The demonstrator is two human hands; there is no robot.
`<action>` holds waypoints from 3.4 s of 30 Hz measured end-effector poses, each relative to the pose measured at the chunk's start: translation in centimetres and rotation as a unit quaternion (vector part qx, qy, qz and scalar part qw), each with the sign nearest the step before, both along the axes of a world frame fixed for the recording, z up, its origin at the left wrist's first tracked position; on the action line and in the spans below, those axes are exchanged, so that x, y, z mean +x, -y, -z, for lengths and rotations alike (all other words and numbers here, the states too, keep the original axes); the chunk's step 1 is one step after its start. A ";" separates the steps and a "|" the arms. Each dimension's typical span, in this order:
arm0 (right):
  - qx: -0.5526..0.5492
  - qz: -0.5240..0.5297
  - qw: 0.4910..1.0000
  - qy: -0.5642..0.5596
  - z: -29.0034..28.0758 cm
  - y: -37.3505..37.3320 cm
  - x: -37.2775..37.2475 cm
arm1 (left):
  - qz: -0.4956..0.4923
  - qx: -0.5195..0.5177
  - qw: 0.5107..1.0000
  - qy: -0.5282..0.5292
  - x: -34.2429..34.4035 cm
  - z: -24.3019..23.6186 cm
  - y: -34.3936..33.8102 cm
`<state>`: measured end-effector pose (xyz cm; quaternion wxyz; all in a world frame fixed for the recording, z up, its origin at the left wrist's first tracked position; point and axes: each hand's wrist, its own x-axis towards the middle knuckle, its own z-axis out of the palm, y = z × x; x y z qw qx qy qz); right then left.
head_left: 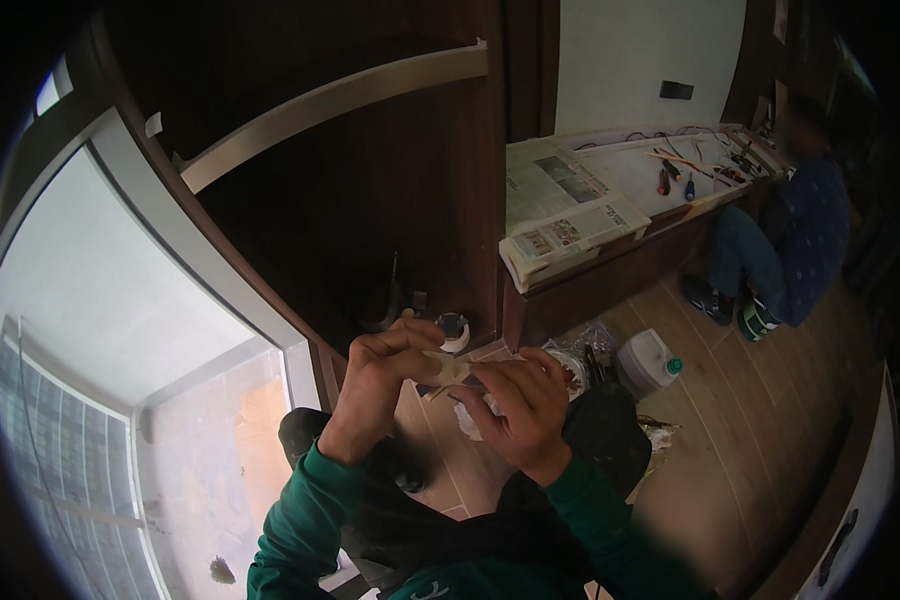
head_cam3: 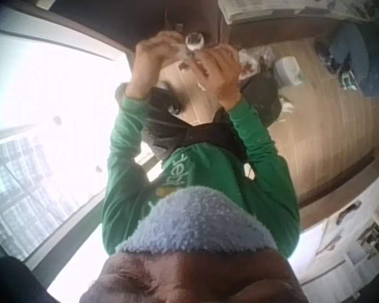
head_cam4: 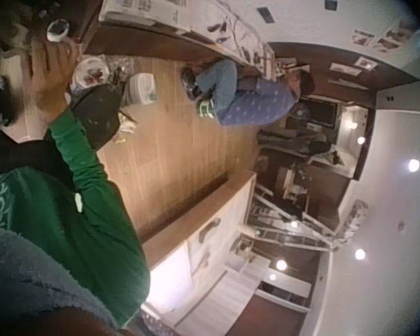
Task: The person retrieves a spray can and walks to a wooden cabinet. They apply masking tape to the cabinet's edge, then use a sanding block to smooth the taped area. The person removes the tape and continues sanding the cabinet edge.
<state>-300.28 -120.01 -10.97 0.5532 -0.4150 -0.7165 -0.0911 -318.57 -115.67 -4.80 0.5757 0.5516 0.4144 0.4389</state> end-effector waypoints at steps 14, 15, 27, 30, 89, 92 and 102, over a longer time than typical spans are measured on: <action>-0.206 -0.174 0.925 -0.267 -1.9 -0.6 2.6 | 0.028 0.188 0.975 -0.113 -1.2 -1.6 0.5; -0.219 -0.182 0.925 -0.250 -2.4 -0.8 2.7 | 0.041 0.212 0.967 -0.138 -1.3 -1.8 0.5; -0.144 -0.218 0.965 -0.035 -5.7 -2.4 1.7 | 0.136 0.404 0.872 -0.241 -1.5 -2.9 -0.6; -0.111 -0.205 0.972 0.013 -5.9 -2.5 1.6 | 0.144 0.399 0.873 -0.241 -1.4 -3.0 -0.8; -0.179 -0.308 0.891 -0.283 -1.6 -1.7 2.8 | -0.040 0.360 0.918 -0.163 1.6 -1.6 1.9; -0.188 -0.308 0.884 -0.297 -1.4 -1.8 2.8 | -0.057 0.383 0.903 -0.185 1.7 -1.0 1.5; -0.222 -0.315 0.844 -0.373 -0.9 -2.1 2.5 | -0.048 0.322 0.928 -0.180 2.4 -1.0 1.2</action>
